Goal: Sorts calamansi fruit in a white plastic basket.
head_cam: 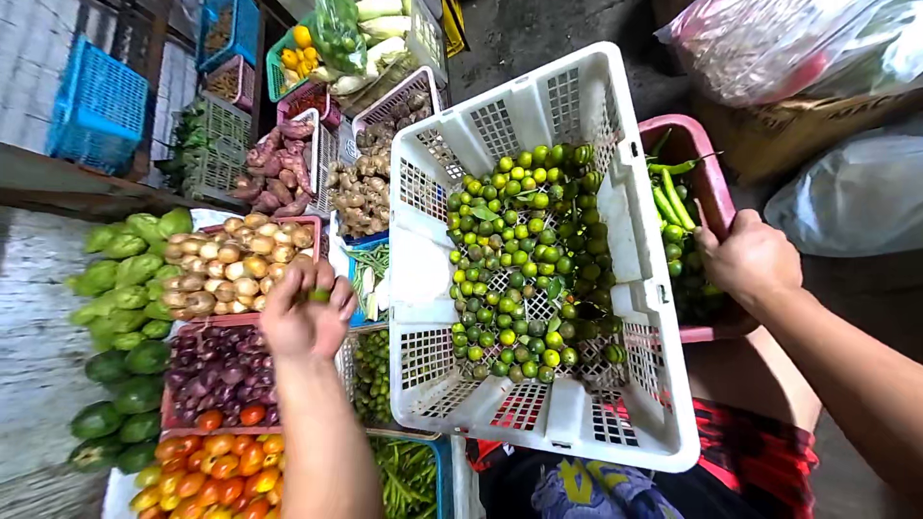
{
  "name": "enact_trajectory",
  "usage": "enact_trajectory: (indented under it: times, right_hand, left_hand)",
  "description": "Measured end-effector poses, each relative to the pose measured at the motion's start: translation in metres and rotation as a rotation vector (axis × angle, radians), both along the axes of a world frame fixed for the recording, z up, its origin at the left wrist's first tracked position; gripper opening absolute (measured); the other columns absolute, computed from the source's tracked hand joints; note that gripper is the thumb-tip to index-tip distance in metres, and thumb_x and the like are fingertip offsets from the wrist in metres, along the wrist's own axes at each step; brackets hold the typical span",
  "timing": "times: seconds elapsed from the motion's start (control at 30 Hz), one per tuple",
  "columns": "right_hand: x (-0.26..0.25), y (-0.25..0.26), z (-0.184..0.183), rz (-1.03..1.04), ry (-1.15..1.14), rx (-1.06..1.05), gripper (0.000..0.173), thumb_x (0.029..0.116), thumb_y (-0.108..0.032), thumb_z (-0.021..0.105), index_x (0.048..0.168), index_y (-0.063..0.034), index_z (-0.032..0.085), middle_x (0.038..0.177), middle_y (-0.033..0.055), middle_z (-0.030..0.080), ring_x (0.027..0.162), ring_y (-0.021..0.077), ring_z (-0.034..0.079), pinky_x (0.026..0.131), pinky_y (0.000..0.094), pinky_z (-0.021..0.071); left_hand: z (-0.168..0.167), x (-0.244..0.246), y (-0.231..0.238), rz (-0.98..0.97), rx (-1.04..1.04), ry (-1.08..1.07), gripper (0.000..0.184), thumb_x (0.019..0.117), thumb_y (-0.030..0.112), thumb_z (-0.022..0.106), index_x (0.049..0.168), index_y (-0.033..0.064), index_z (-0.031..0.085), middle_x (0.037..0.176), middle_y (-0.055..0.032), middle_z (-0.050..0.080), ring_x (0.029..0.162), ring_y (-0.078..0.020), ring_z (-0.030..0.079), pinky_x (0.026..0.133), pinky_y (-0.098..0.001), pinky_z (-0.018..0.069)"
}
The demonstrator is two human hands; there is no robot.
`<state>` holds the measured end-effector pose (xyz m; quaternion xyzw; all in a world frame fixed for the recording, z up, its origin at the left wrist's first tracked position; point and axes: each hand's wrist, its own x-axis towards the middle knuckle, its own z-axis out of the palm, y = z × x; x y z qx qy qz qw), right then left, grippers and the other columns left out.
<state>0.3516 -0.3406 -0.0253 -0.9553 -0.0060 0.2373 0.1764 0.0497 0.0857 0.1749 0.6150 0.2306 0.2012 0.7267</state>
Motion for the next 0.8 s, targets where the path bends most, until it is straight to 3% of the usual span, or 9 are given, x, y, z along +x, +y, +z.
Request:
enact_trajectory:
  times: [0.07, 0.1, 0.17, 0.27, 0.37, 0.47, 0.53, 0.7, 0.8]
  right_hand:
    - [0.002, 0.001, 0.001, 0.003, 0.004, 0.006, 0.057, 0.1047, -0.050, 0.050, 0.122, 0.0040, 0.052, 0.103, 0.0376, 0.063, 0.098, 0.0583, 0.064, 0.075, 0.0736, 0.0487]
    - [0.003, 0.002, 0.002, 0.003, 0.007, 0.004, 0.057, 0.1044, -0.050, 0.050, 0.121, 0.0042, 0.052, 0.103, 0.0379, 0.063, 0.099, 0.0585, 0.064, 0.075, 0.0736, 0.0486]
    - [0.003, 0.002, 0.003, -0.003, 0.024, -0.006, 0.057, 0.1047, -0.050, 0.050, 0.121, 0.0048, 0.051, 0.103, 0.0384, 0.063, 0.100, 0.0595, 0.063, 0.075, 0.0744, 0.0480]
    - [0.003, 0.005, 0.006, -0.001, 0.046, -0.025, 0.060, 0.1045, -0.051, 0.049, 0.124, 0.0051, 0.050, 0.106, 0.0394, 0.062, 0.102, 0.0606, 0.063, 0.076, 0.0755, 0.0473]
    - [0.005, 0.008, 0.010, 0.001, 0.039, -0.035, 0.059, 0.1056, -0.049, 0.049, 0.127, 0.0062, 0.050, 0.108, 0.0392, 0.063, 0.105, 0.0591, 0.063, 0.081, 0.0747, 0.0472]
    - [0.004, 0.008, 0.008, 0.007, 0.026, -0.048, 0.060, 0.1059, -0.050, 0.048, 0.128, 0.0050, 0.050, 0.109, 0.0388, 0.063, 0.107, 0.0575, 0.063, 0.084, 0.0740, 0.0473]
    - [0.003, 0.009, 0.009, 0.003, 0.033, -0.052, 0.061, 0.1058, -0.052, 0.046, 0.127, 0.0043, 0.051, 0.109, 0.0373, 0.063, 0.107, 0.0561, 0.064, 0.084, 0.0729, 0.0479]
    - [0.006, 0.006, 0.006, -0.026, 0.045, -0.047, 0.061, 0.1050, -0.054, 0.045, 0.124, 0.0029, 0.052, 0.106, 0.0356, 0.064, 0.103, 0.0560, 0.065, 0.080, 0.0730, 0.0486]
    - [0.006, 0.007, 0.003, -0.035, 0.043, -0.030, 0.060, 0.1043, -0.056, 0.046, 0.124, 0.0013, 0.052, 0.104, 0.0356, 0.064, 0.101, 0.0571, 0.064, 0.077, 0.0735, 0.0484]
  left_hand:
    - [0.004, -0.062, 0.018, 0.095, 0.354, 0.255, 0.027, 0.0969, 0.030, 0.053, 0.108, 0.0124, 0.070, 0.100, -0.0071, 0.075, 0.089, -0.0200, 0.072, 0.078, -0.0368, 0.0611]
    - [0.007, -0.084, 0.021, 0.097, 0.506, 0.416, 0.040, 0.0958, 0.032, 0.054, 0.124, 0.0073, 0.068, 0.118, -0.0100, 0.074, 0.105, -0.0208, 0.071, 0.088, -0.0372, 0.0593]
    - [0.012, -0.099, 0.015, 0.181, 0.742, 0.651, 0.049, 0.0997, 0.035, 0.055, 0.137, 0.0035, 0.061, 0.134, -0.0108, 0.066, 0.120, -0.0173, 0.064, 0.100, -0.0361, 0.0539]
    - [0.019, -0.040, -0.011, 0.343, 0.913, 0.652, 0.039, 0.1028, 0.024, 0.056, 0.133, 0.0000, 0.061, 0.128, -0.0132, 0.066, 0.108, -0.0126, 0.067, 0.093, -0.0335, 0.0569]
    - [0.005, 0.077, -0.049, 0.034, 0.970, 0.608, 0.028, 0.1038, 0.015, 0.057, 0.122, -0.0031, 0.067, 0.115, -0.0153, 0.072, 0.099, -0.0165, 0.071, 0.089, -0.0379, 0.0595]
    - [-0.056, 0.188, -0.049, -0.362, 1.140, 0.925, 0.031, 0.1031, 0.030, 0.060, 0.127, 0.0126, 0.070, 0.121, -0.0092, 0.073, 0.114, -0.0253, 0.069, 0.100, -0.0524, 0.0539]
    - [-0.102, 0.234, -0.040, -0.485, 1.271, 1.129, 0.036, 0.0998, 0.032, 0.062, 0.130, 0.0144, 0.066, 0.123, -0.0148, 0.071, 0.118, -0.0364, 0.066, 0.097, -0.0619, 0.0524]
    - [-0.117, 0.246, -0.051, -0.530, 1.317, 1.203, 0.038, 0.0918, 0.023, 0.069, 0.127, 0.0089, 0.065, 0.114, -0.0202, 0.071, 0.110, -0.0423, 0.068, 0.089, -0.0654, 0.0538]
    - [-0.106, 0.220, -0.039, -0.547, 1.019, 1.105, 0.045, 0.0889, 0.026, 0.075, 0.128, 0.0063, 0.066, 0.109, -0.0153, 0.073, 0.106, -0.0336, 0.070, 0.092, -0.0605, 0.0548]
